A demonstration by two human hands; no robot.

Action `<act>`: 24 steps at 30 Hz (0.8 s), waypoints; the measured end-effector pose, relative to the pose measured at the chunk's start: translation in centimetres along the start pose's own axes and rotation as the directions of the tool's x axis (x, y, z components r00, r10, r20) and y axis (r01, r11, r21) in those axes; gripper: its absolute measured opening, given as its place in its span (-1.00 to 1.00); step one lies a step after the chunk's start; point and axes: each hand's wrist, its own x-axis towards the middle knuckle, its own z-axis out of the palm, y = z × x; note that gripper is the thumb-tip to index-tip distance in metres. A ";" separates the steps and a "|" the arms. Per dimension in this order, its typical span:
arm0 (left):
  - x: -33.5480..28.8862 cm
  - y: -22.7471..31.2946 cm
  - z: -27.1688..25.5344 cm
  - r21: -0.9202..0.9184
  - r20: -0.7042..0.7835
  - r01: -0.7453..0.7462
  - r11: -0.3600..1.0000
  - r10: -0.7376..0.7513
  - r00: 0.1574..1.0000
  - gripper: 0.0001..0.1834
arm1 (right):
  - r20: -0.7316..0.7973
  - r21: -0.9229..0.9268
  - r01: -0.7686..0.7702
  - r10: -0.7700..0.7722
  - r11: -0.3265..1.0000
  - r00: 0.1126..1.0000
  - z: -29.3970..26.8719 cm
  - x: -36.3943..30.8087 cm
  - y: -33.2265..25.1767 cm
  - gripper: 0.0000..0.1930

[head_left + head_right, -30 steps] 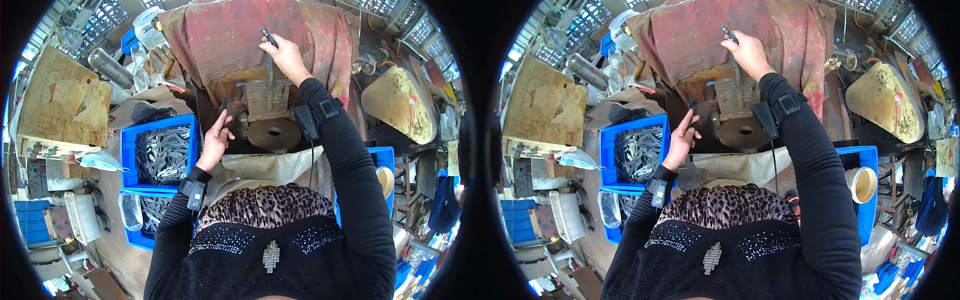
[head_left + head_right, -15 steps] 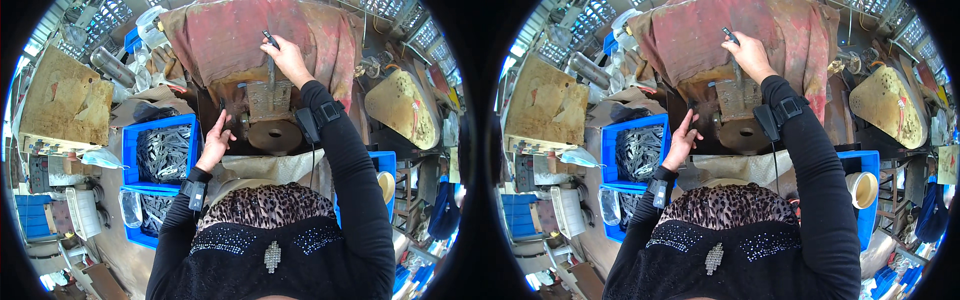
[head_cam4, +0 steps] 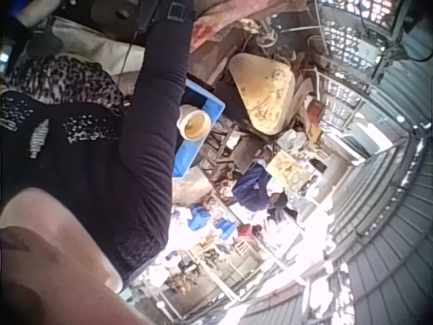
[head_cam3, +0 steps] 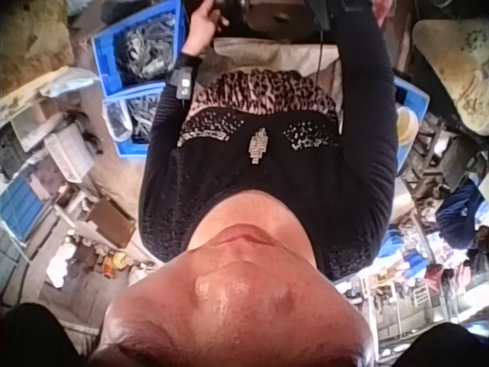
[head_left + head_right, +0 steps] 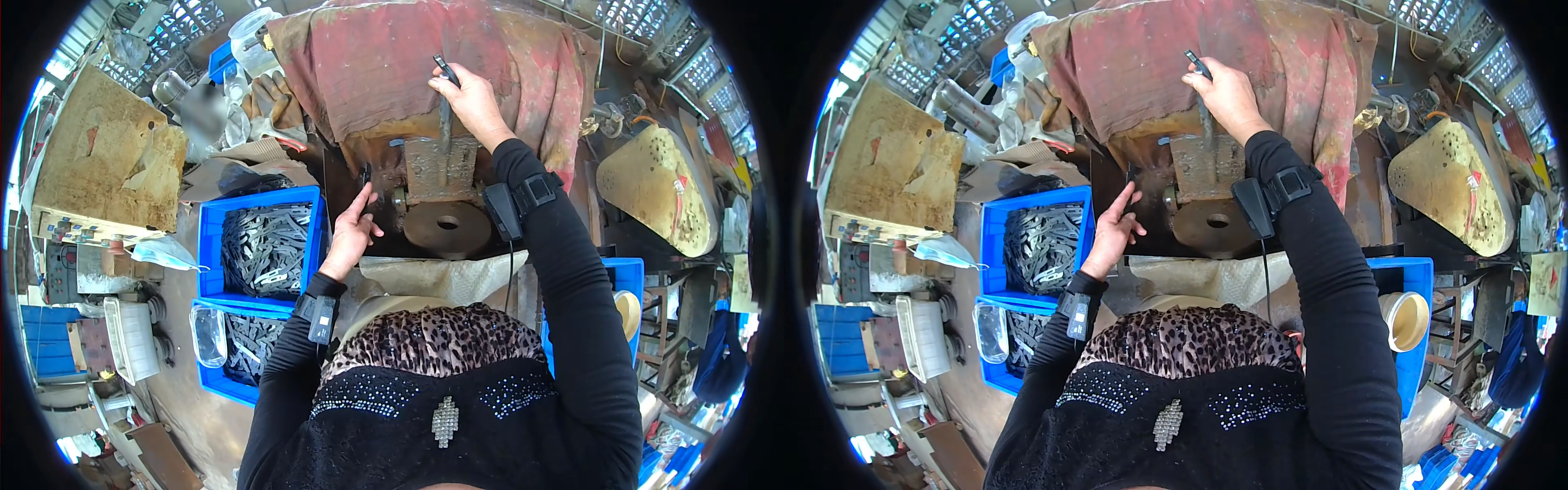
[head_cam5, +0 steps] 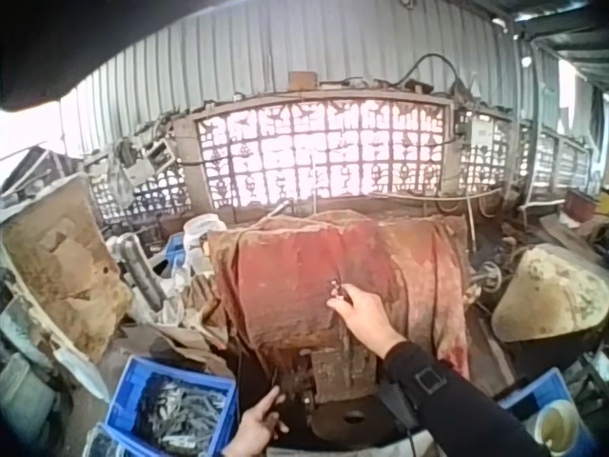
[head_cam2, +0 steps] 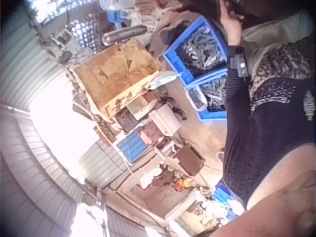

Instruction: The person picks up metal pieces from a blue bin, holds them against a grinding wheel, and then dips them into a bowl of liquid before stacking them in a separate blue bin.

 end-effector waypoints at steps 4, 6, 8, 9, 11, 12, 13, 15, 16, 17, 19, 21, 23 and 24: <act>0.0 0.1 0.0 -0.001 -0.016 0.028 1.000 -0.028 0.999 -0.33 | 0.009 -0.005 -0.005 0.005 1.000 1.000 0.0 0.3 -0.1 -0.74; 0.0 0.1 0.0 -0.005 -0.038 0.017 1.000 -0.018 0.999 -0.34 | 0.004 -0.021 -0.014 0.014 1.000 1.000 0.0 0.4 0.0 -0.75; 0.0 0.0 0.0 -0.010 -0.040 0.031 0.999 -0.031 0.999 -0.34 | -0.009 -0.033 0.002 -0.003 0.999 1.000 0.1 0.5 0.0 -0.77; 0.0 -0.1 0.0 -0.017 -0.047 0.027 0.999 -0.028 0.998 -0.34 | -0.002 -0.044 -0.018 0.018 0.999 1.000 0.2 0.6 0.0 -0.77; -0.1 -0.3 0.0 -0.024 -0.056 0.025 0.999 -0.026 0.998 -0.34 | -0.022 -0.059 0.003 -0.004 0.998 1.000 0.5 0.9 0.1 -0.78; -0.1 -0.4 0.0 -0.028 -0.066 0.016 0.999 -0.017 0.998 -0.33 | -0.037 -0.068 0.004 -0.006 0.998 0.999 0.5 1.0 0.1 -0.78; 0.0 -0.5 0.0 -0.031 -0.076 0.005 0.999 -0.007 0.997 -0.33 | -0.034 -0.068 0.016 -0.019 0.998 0.999 0.6 1.1 0.2 -0.78; 0.1 -0.6 0.0 -0.038 -0.087 -0.007 0.999 0.003 0.996 -0.32 | -0.043 -0.059 -0.015 0.013 0.998 0.999 0.7 1.0 0.3 -0.80; 0.1 -0.7 0.0 -0.035 -0.091 -0.009 0.999 0.006 0.996 -0.33 | -0.046 -0.044 -0.015 0.013 0.999 0.999 0.7 1.0 0.4 -0.80; 0.1 -0.7 0.0 -0.032 -0.095 -0.011 0.999 0.008 0.995 -0.33 | -0.044 -0.054 -0.030 0.028 0.998 0.999 0.8 1.0 0.4 -0.80; 0.1 -0.8 0.0 -0.031 -0.102 -0.012 0.999 0.009 0.995 -0.33 | -0.054 -0.063 -0.021 0.017 0.998 0.998 0.8 1.0 0.4 -0.78; 0.1 -0.8 0.0 -0.025 -0.105 -0.027 0.999 0.024 0.994 -0.34 | -0.058 -0.068 -0.016 0.012 0.998 0.998 0.8 1.1 0.2 -0.77; 0.1 -0.9 0.0 -0.021 -0.109 -0.036 0.999 0.034 0.993 -0.34 | -0.070 -0.195 -0.057 0.044 0.979 0.997 0.7 1.3 -0.2 -0.72; 0.1 -0.9 0.1 -0.029 -0.110 -0.036 0.999 0.033 0.993 -0.35 | -0.074 -0.254 -0.070 0.053 0.965 0.996 0.6 1.4 -0.4 -0.70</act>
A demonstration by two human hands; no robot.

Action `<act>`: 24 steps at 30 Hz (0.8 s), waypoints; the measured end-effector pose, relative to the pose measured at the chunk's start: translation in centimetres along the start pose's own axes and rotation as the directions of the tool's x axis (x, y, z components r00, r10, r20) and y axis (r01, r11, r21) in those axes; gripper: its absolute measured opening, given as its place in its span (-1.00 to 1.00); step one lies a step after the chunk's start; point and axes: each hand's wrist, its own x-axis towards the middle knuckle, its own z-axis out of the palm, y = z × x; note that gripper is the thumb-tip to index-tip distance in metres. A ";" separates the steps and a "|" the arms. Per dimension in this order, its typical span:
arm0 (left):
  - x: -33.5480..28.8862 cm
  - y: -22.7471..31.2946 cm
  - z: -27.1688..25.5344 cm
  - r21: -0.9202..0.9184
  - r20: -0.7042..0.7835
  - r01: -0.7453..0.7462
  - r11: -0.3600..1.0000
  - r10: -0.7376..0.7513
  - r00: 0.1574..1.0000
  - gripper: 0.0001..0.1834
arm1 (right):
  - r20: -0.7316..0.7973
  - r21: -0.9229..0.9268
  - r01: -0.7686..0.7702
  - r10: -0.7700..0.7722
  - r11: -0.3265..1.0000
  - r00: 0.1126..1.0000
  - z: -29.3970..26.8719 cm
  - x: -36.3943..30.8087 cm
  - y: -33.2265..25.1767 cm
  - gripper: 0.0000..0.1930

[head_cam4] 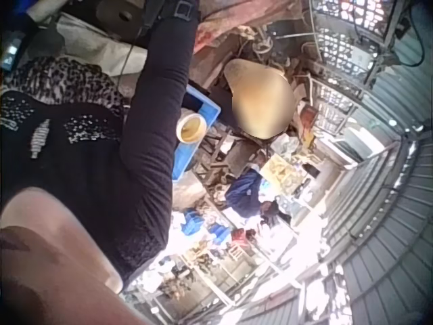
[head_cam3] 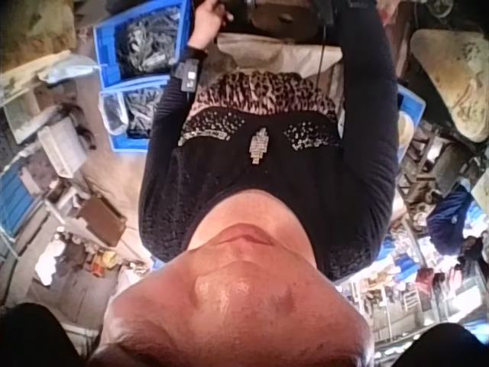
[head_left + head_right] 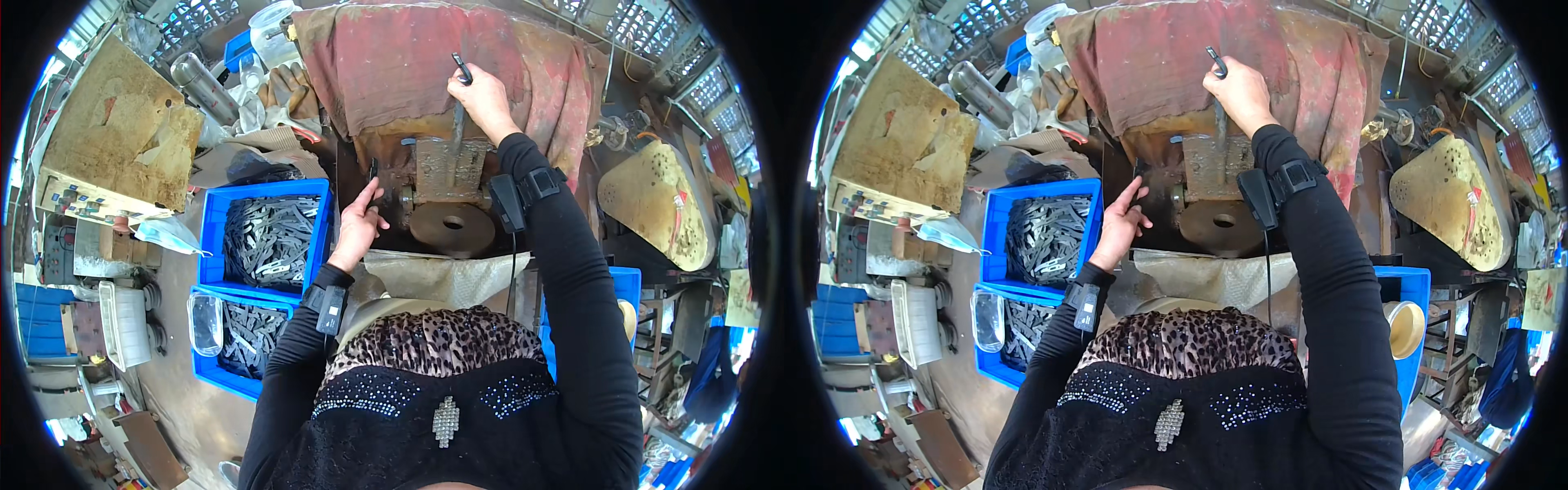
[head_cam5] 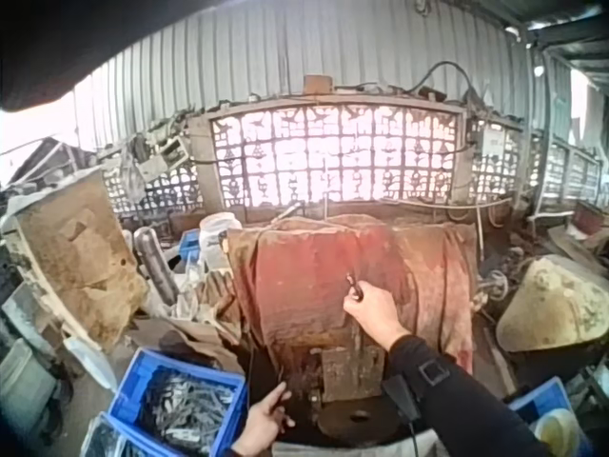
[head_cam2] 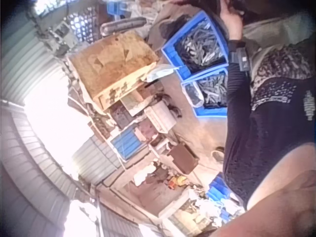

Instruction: The person picks up metal pieces from a blue bin, holds them against a grinding wheel, and then dips them into a bowl of liquid before stacking them in a separate blue bin.

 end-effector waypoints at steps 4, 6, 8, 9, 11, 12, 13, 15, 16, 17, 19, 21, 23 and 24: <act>0.0 -0.1 0.1 -0.015 -0.011 0.001 1.000 -0.001 1.000 -0.36 | 0.029 -0.105 -0.031 0.034 0.994 0.999 -0.6 0.5 -0.7 -0.64; 0.0 -0.2 0.1 -0.014 -0.022 -0.013 1.000 0.013 1.000 -0.37 | 0.026 -0.127 -0.056 0.060 0.990 0.998 -0.5 0.6 -0.9 -0.64; 0.0 -0.3 0.2 -0.014 -0.019 0.004 1.000 -0.004 1.000 -0.38 | -0.005 -0.142 -0.072 0.072 0.987 0.997 -0.4 0.7 -1.0 -0.64; 0.0 -0.3 0.2 -0.011 -0.022 0.002 1.000 -0.002 1.000 -0.38 | -0.003 -0.149 -0.071 0.071 0.986 0.997 -0.3 0.7 -1.0 -0.64; 0.0 -0.3 0.2 -0.013 -0.031 0.000 1.000 -0.001 1.000 -0.38 | -0.002 -0.139 -0.102 0.103 0.985 0.995 -0.2 0.9 -0.8 -0.64; 0.0 -0.3 0.2 -0.014 -0.026 0.002 1.000 -0.003 1.000 -0.39 | -0.006 -0.128 -0.109 0.109 0.986 0.994 -0.1 0.9 -0.7 -0.63; -0.1 -0.3 0.2 -0.015 -0.021 0.004 1.000 -0.004 1.000 -0.39 | 0.005 -0.136 -0.111 0.113 0.984 0.994 -0.1 1.0 -0.6 -0.63; -0.1 -0.2 0.2 -0.020 -0.021 0.007 1.000 -0.007 1.000 -0.39 | 0.016 -0.110 -0.116 0.119 0.987 0.993 0.0 1.0 -0.4 -0.63; -0.1 -0.1 0.2 -0.013 -0.018 0.006 1.000 -0.007 1.000 -0.39 | 0.023 -0.090 -0.110 0.112 0.990 0.993 -0.1 1.1 -0.3 -0.63; -0.2 -0.1 0.2 -0.008 -0.016 0.006 1.000 -0.006 1.000 -0.39 | 0.028 -0.102 -0.111 0.115 0.988 0.993 0.0 1.1 -0.2 -0.63; -0.3 0.0 0.3 -0.011 -0.026 0.010 1.000 -0.010 1.000 -0.39 | 0.003 -0.100 -0.093 0.094 0.991 0.996 0.0 1.2 0.0 -0.63; -0.3 0.0 0.2 0.011 -0.012 -0.003 1.000 0.003 1.000 -0.39 | 0.003 -0.101 -0.078 0.078 0.992 0.997 0.2 1.2 0.0 -0.63; -0.3 0.0 0.2 0.015 -0.012 -0.003 1.000 0.004 1.000 -0.39 | -0.007 -0.116 -0.070 0.070 0.991 0.998 0.2 1.3 0.1 -0.63; -0.2 0.0 0.2 0.025 0.004 0.000 1.000 0.000 1.000 -0.40 | -0.016 -0.116 -0.057 0.056 0.992 0.998 0.2 1.4 0.2 -0.63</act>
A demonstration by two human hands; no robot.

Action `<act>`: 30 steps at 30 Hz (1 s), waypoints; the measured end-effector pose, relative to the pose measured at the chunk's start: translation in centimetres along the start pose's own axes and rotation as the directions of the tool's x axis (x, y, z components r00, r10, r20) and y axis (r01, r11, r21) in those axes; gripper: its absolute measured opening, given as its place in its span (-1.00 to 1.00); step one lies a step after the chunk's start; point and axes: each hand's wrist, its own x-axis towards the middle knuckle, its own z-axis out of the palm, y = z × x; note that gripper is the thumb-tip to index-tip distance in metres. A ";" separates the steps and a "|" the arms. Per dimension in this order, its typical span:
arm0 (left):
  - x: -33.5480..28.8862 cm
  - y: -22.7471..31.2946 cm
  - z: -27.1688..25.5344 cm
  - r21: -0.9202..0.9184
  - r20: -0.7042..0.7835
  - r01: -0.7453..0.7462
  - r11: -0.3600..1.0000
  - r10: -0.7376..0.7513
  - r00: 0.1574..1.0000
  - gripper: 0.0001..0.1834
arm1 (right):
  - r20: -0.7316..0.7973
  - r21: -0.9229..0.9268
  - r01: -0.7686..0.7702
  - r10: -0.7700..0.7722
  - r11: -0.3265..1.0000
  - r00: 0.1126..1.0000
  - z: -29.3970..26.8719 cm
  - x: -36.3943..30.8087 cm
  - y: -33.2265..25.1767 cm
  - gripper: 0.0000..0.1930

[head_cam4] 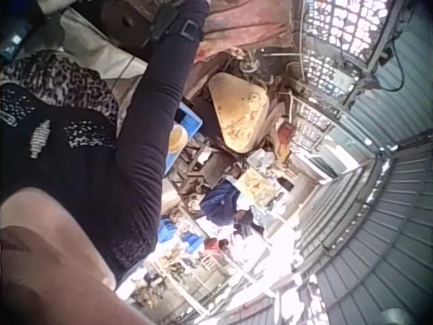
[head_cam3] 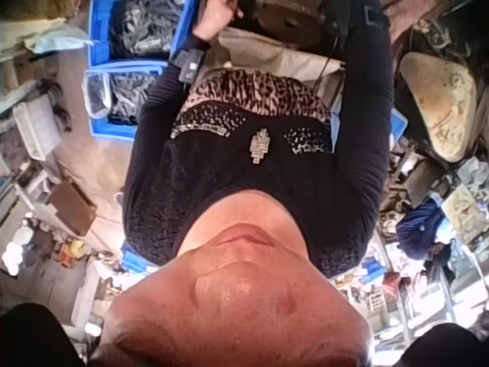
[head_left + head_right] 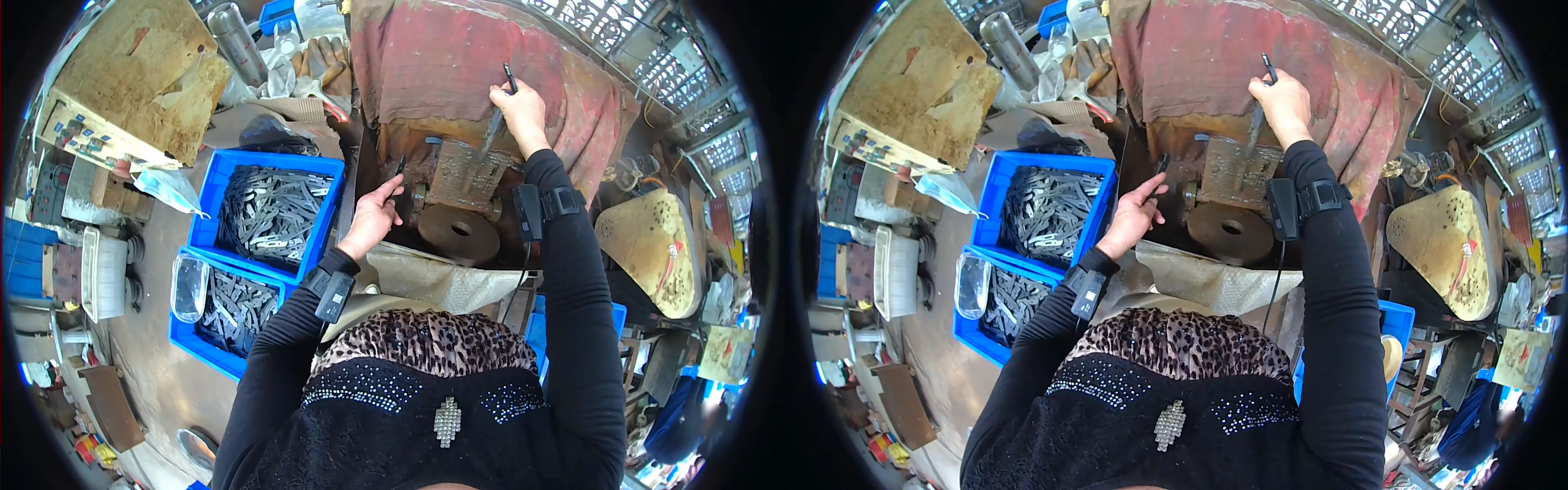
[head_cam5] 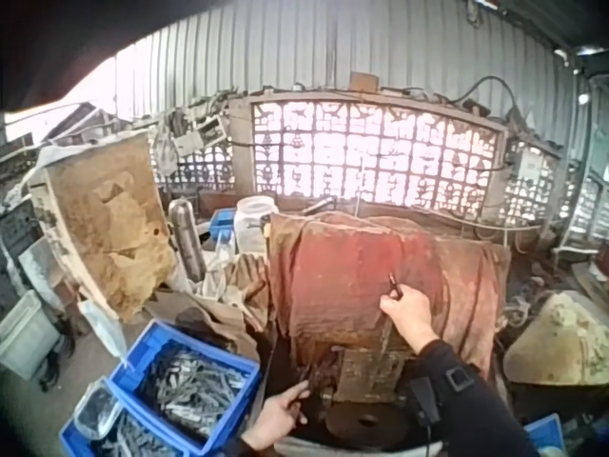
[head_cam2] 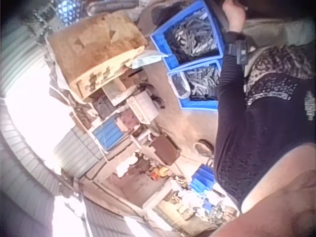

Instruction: The person picks up metal pieces from a blue bin, holds them against a grinding wheel, and then dips them into a bowl of liquid before stacking them in a separate blue bin.

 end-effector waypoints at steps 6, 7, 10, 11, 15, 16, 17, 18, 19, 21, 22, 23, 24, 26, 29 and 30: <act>0.0 0.0 -0.1 0.038 0.027 -0.011 0.999 0.010 1.000 -0.41 | 0.008 0.016 -0.006 0.006 1.000 1.000 0.2 0.2 0.3 -0.63; 0.0 0.0 -0.1 0.028 0.036 0.011 1.000 -0.012 0.999 -0.41 | -0.004 0.008 0.000 0.001 1.000 1.000 0.2 0.2 0.3 -0.63; -0.1 0.0 -0.1 0.039 0.024 -0.023 0.999 0.022 0.999 -0.41 | -0.011 -0.006 0.008 -0.008 1.000 1.000 0.2 0.2 0.3 -0.61; -0.1 -0.1 -0.1 0.028 0.036 0.004 1.000 -0.005 0.999 -0.41 | -0.014 -0.012 0.012 -0.012 1.000 1.000 0.2 0.2 0.3 -0.60; -0.1 -0.1 -0.1 0.021 0.030 0.002 1.000 -0.003 1.000 -0.42 | 0.019 -0.071 -0.006 0.007 0.997 1.000 -0.2 0.2 0.0 -0.58; -0.1 0.0 -0.1 0.027 0.031 -0.006 1.000 0.005 1.000 -0.42 | 0.034 -0.095 -0.016 0.019 0.995 0.999 -0.3 0.2 -0.1 -0.56; -0.2 0.0 -0.1 0.033 0.031 -0.014 0.999 0.013 0.999 -0.42 | 0.033 -0.096 -0.014 0.017 0.995 0.999 -0.3 0.2 -0.2 -0.56; -0.2 -0.1 -0.1 0.050 0.015 -0.040 0.998 0.039 0.999 -0.42 | 0.027 -0.104 -0.017 0.020 0.994 0.999 -0.4 0.2 -0.3 -0.55; -0.3 -0.1 0.0 0.036 0.028 -0.023 0.999 0.022 0.999 -0.42 | 0.022 -0.113 -0.020 0.023 0.993 1.000 -0.4 0.1 -0.3 -0.55; -0.4 -0.3 0.1 0.039 0.014 -0.045 0.998 0.044 0.999 -0.42 | 0.020 -0.120 -0.015 0.017 0.993 1.000 -0.4 0.1 -0.4 -0.54; -0.4 -0.4 0.1 0.039 -0.007 -0.068 0.997 0.069 0.998 -0.42 | 0.019 -0.133 -0.023 0.026 0.991 0.999 -0.4 0.1 -0.5 -0.54; -0.4 -0.6 0.1 0.038 -0.007 -0.055 0.998 0.056 0.998 -0.42 | 0.020 -0.144 -0.031 0.034 0.989 0.999 -0.5 0.2 -0.6 -0.54; -0.4 -0.7 0.1 0.037 -0.010 -0.093 0.995 0.093 0.996 -0.42 | 0.025 -0.157 -0.041 0.046 0.987 0.999 -0.4 0.3 -0.7 -0.54; -0.4 -1.0 0.2 0.038 -0.019 -0.158 0.987 0.159 0.987 -0.41 | 0.035 -0.157 -0.038 0.044 0.987 0.998 -0.3 0.5 -0.8 -0.54; -0.4 -1.4 0.4 0.086 -0.016 -0.197 0.977 0.199 0.980 -0.40 | 0.040 -0.164 -0.062 0.070 0.984 0.997 -0.4 0.4 -0.6 -0.54; -0.3 -1.5 0.4 0.115 -0.037 -0.234 0.966 0.239 0.970 -0.40 | 0.023 -0.166 -0.072 0.076 0.984 0.997 -0.4 0.4 -0.6 -0.55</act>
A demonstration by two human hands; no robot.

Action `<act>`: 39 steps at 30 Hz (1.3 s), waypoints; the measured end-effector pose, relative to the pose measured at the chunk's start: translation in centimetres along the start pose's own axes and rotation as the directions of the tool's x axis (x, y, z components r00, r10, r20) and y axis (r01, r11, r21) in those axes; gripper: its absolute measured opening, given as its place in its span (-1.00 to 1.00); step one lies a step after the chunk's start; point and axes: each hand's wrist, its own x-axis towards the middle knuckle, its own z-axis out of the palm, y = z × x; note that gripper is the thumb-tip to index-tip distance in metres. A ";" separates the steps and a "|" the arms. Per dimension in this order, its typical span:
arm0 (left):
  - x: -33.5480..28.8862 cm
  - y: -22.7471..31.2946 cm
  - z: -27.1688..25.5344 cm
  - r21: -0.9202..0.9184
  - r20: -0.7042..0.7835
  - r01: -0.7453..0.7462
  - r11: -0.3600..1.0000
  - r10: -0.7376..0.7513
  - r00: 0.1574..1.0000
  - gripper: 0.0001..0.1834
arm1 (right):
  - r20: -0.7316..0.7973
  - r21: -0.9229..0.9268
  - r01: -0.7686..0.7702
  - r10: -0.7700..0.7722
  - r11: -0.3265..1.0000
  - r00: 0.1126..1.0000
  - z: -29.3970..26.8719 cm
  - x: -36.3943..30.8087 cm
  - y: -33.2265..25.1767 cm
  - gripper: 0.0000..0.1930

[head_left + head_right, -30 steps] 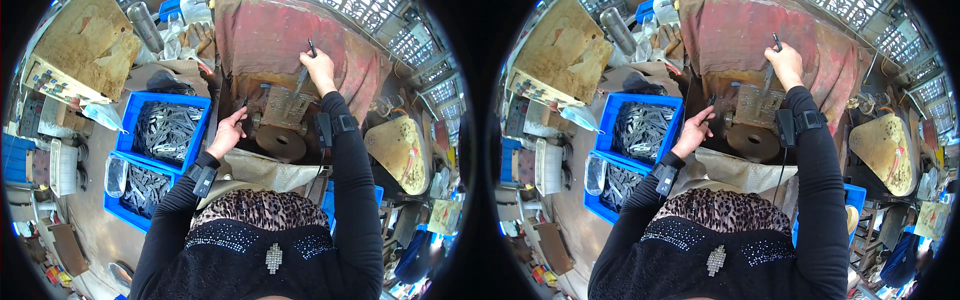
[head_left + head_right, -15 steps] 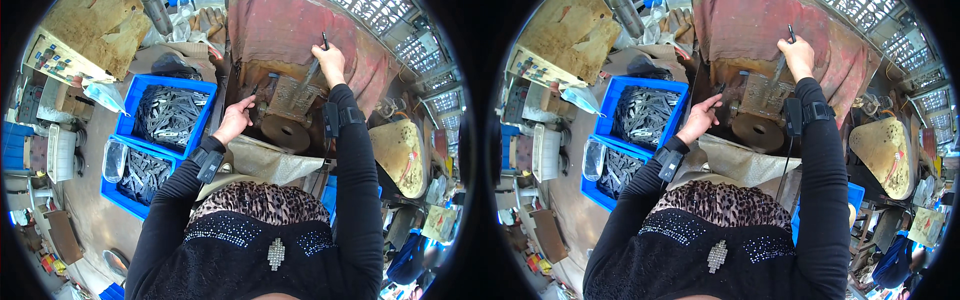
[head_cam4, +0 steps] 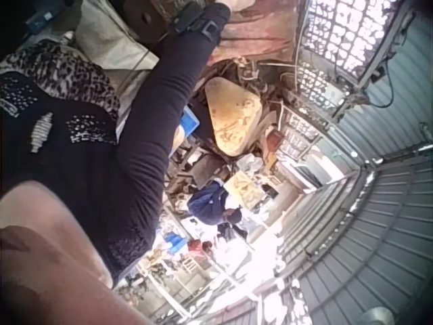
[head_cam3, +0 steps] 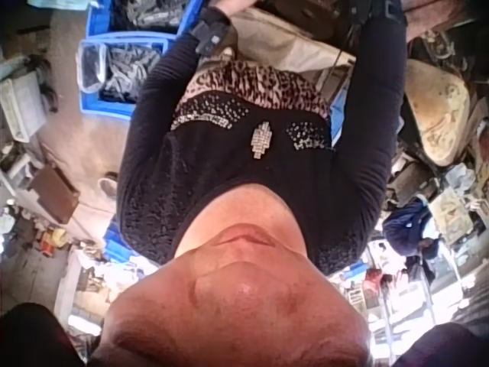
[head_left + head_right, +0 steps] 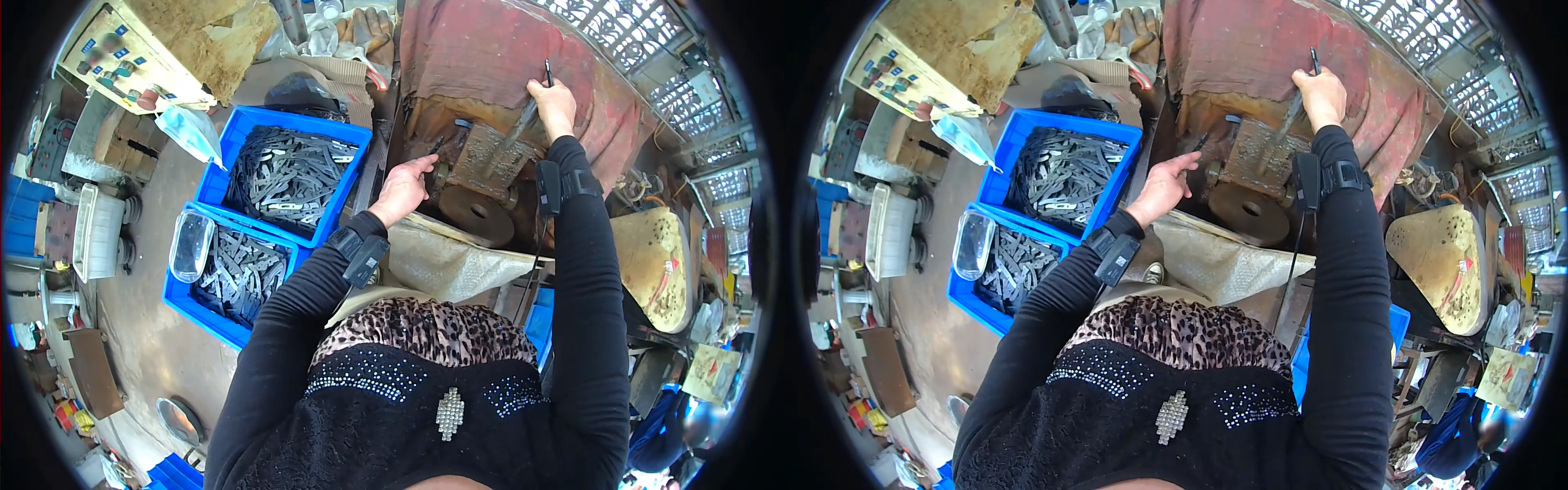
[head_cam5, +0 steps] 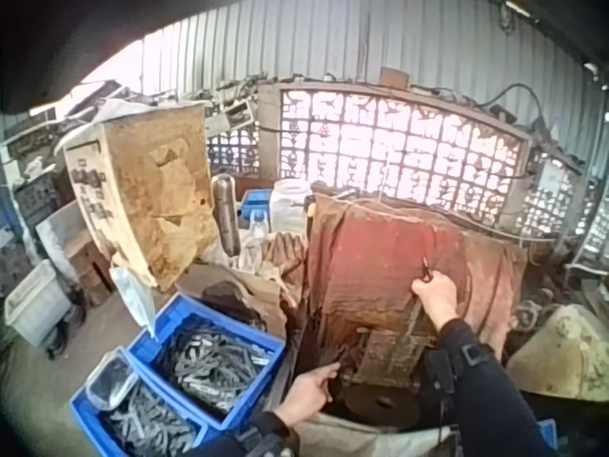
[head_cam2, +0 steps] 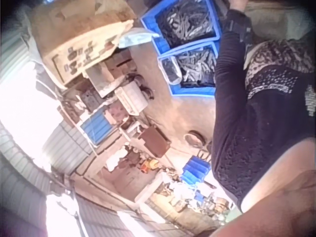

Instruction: The person picks up metal pieces from a blue bin, holds them against a grinding wheel, and then dips them into a bowl of liquid before stacking them in a separate blue bin.

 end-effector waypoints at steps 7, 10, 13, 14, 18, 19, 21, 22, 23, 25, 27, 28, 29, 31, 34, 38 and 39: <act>0.2 -1.0 -0.1 0.070 -0.026 -0.114 0.991 0.116 0.993 -0.38 | -0.057 0.035 0.038 -0.036 0.999 0.998 -1.0 -2.3 -0.4 -0.56; 0.4 -0.7 0.1 0.025 -0.014 -0.108 0.994 0.108 0.994 -0.38 | -0.010 0.169 0.108 -0.108 0.980 0.994 -2.9 -6.3 0.5 -0.62; 1.0 0.0 0.0 -0.054 0.028 -0.064 0.996 0.065 0.997 -0.38 | -0.039 0.301 0.182 -0.179 0.936 0.983 -4.1 -12.6 1.7 -0.70; 1.5 0.3 0.0 0.014 0.051 -0.078 0.997 0.077 0.996 -0.43 | -0.068 0.323 0.254 -0.245 0.912 0.967 -4.5 -14.9 2.1 -0.71; 4.8 0.3 0.2 0.321 0.136 -0.288 0.902 0.257 0.957 -0.56 | -0.070 0.351 0.322 -0.319 0.879 0.945 -5.2 -23.6 3.7 -0.73; 5.8 0.1 0.5 0.472 0.166 -0.436 0.766 0.409 0.897 -0.58 | -0.083 0.352 0.295 -0.285 0.888 0.955 -5.3 -25.4 4.1 -0.73; 6.3 -0.5 1.0 0.582 0.251 -0.573 0.577 0.543 0.801 -0.59 | 0.000 0.182 0.414 -0.421 0.892 0.907 -5.2 -28.3 5.1 -0.71; 6.4 -0.8 1.2 0.590 0.330 -0.572 0.570 0.477 0.815 -0.66 | -0.010 0.182 0.386 -0.391 0.904 0.920 -5.1 -29.5 5.5 -0.71; 6.4 -1.0 1.4 0.600 0.403 -0.571 0.560 0.405 0.821 -0.71 | 0.019 0.165 0.404 -0.412 0.900 0.911 -4.9 -30.6 6.0 -0.71; 6.5 -1.5 1.7 0.601 0.492 -0.585 0.544 0.326 0.808 -0.75 | 0.081 0.137 0.446 -0.459 0.885 0.885 -4.4 -32.3 6.9 -0.69; 6.8 -2.1 1.8 0.595 0.570 -0.681 0.427 0.373 0.732 -0.85 | 0.102 0.125 0.433 -0.445 0.893 0.890 -4.0 -33.3 7.6 -0.67; 7.0 -2.5 1.9 0.579 0.583 -0.731 0.361 0.442 0.681 -0.88 | 0.130 0.113 0.442 -0.454 0.890 0.881 -3.9 -33.6 7.7 -0.65; 7.3 -3.2 2.1 0.578 0.618 -0.731 0.363 0.391 0.682 -0.88 | 0.156 0.103 0.450 -0.461 0.887 0.874 -3.9 -33.9 7.8 -0.64; 8.1 -4.9 2.7 0.554 0.671 -0.755 0.350 0.349 0.654 -0.87 | 0.181 0.109 0.437 -0.450 0.893 0.874 -4.1 -34.0 7.6 -0.64; 8.6 -8.0 4.2 0.513 0.695 -0.768 0.384 0.339 0.634 -0.83 | 0.234 0.124 0.424 -0.442 0.897 0.866 -5.2 -33.5 7.3 -0.65; 8.9 -9.1 4.0 0.469 0.655 -0.703 0.535 0.323 0.683 -0.76 | 0.512 0.338 0.098 -0.270 0.936 0.816 -6.8 -31.9 8.3 -0.68; 8.7 -8.4 3.3 0.477 0.621 -0.631 0.612 0.274 0.735 -0.74 | 0.508 0.413 -0.069 -0.167 0.908 0.845 -6.9 -31.3 8.9 -0.71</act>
